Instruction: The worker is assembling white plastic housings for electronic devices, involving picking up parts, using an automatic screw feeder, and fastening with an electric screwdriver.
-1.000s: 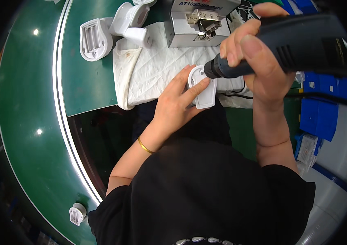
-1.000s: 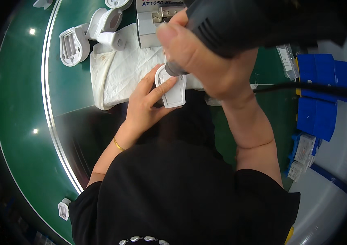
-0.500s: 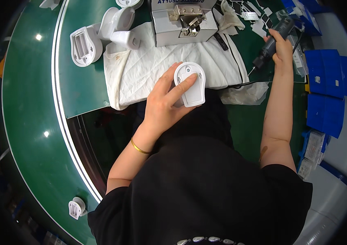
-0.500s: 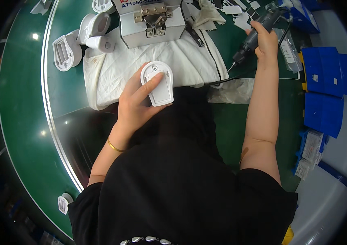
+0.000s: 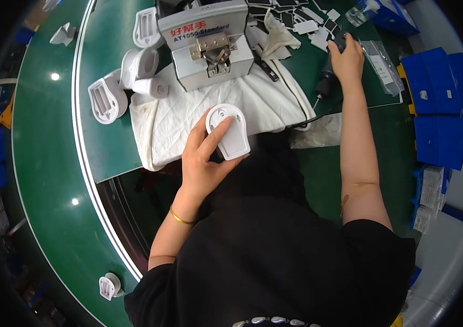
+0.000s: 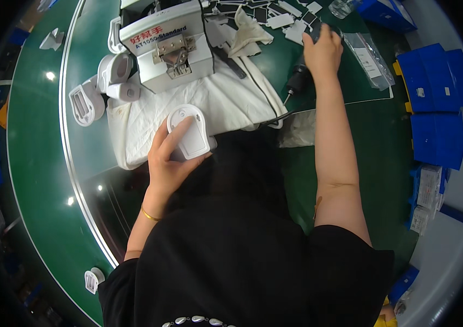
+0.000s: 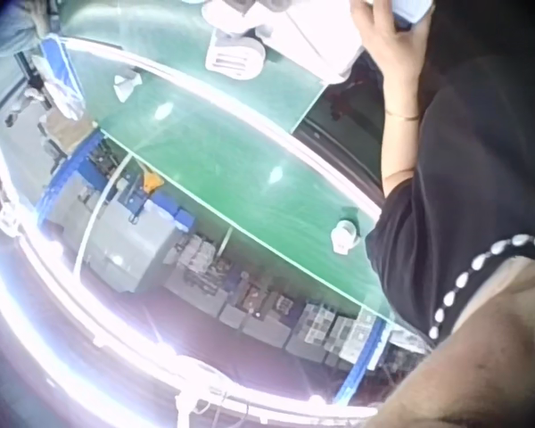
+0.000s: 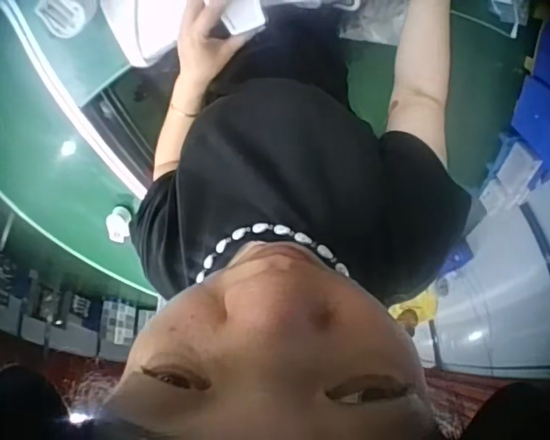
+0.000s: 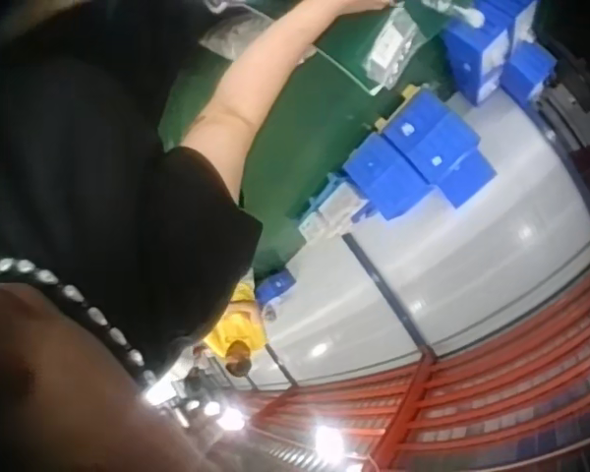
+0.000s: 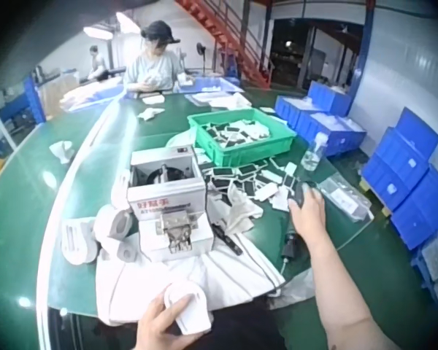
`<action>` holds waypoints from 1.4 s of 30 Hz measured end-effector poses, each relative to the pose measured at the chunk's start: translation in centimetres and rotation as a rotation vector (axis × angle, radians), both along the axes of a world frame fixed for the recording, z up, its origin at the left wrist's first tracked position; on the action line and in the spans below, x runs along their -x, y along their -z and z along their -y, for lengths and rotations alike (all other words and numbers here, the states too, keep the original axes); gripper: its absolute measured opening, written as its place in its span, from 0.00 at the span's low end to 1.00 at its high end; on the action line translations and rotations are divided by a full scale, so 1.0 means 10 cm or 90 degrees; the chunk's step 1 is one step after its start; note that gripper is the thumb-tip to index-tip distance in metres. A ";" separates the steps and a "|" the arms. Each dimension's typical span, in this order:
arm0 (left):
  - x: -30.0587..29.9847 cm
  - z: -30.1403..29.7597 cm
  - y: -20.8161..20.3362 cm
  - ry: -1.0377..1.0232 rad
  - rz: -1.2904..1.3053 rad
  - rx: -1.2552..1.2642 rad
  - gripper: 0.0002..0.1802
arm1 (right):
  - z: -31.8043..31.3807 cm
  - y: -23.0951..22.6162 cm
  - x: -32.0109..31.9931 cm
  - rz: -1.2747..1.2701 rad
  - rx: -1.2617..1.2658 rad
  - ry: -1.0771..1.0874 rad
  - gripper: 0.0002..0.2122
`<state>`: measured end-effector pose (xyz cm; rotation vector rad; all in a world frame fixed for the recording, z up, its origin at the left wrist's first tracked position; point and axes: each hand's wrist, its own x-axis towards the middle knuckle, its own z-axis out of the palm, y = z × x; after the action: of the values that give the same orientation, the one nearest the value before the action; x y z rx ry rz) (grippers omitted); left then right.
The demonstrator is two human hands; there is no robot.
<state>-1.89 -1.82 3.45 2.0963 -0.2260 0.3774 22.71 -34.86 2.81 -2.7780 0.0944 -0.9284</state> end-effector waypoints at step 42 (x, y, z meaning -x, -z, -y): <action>-0.90 0.73 -0.77 0.168 -0.042 0.001 0.59 | 1.64 -1.19 -1.82 0.037 -0.011 -0.100 0.11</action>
<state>7.16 -9.11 11.12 2.0410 -0.4580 0.1505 40.88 -51.26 14.67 -2.6934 -0.1220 -0.9618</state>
